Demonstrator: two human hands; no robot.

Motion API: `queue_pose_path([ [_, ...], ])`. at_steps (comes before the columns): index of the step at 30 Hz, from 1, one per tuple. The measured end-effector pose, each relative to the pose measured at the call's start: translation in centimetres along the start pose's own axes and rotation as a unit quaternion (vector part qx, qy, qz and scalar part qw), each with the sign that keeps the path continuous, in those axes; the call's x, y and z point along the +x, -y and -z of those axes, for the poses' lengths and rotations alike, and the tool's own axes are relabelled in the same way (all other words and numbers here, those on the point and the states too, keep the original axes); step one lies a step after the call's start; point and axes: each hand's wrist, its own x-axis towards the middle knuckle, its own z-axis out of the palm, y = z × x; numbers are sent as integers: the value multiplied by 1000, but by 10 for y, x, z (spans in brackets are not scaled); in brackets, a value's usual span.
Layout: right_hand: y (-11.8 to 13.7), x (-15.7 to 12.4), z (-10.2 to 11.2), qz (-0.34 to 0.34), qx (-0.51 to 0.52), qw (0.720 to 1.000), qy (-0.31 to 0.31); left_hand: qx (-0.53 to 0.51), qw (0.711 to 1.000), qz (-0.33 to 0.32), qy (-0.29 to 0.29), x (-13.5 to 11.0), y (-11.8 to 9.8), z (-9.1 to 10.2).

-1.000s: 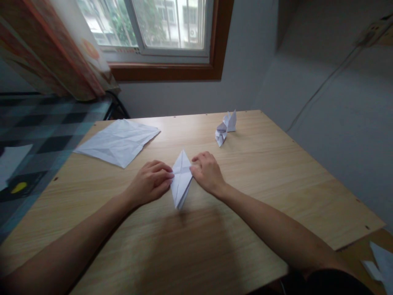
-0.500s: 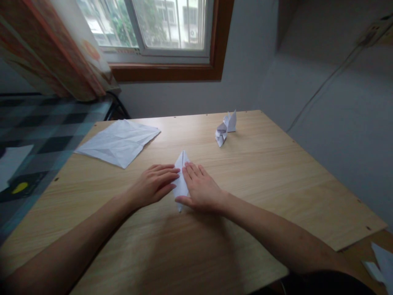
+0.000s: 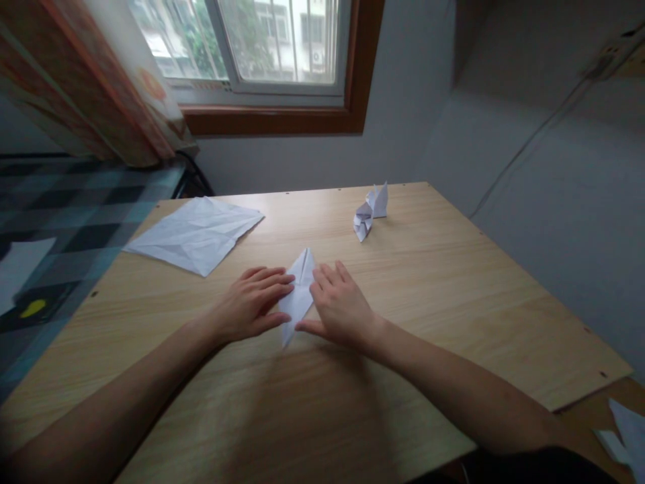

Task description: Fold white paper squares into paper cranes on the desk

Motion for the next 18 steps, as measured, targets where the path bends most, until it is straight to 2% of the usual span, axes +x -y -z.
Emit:
queue_pose_path([
  [5,-6,2,-3,116,61,991,-15,10,998,50,-31,-3,5,-4],
  [8,-5,2,-10,160,117,980,-18,17,996,69,-59,-3,8,-5],
  [12,-3,4,-14,144,156,976,-38,35,995,41,-89,-1,7,-4],
  [18,0,10,-14,118,92,987,-50,24,998,-10,-64,-1,2,-4],
])
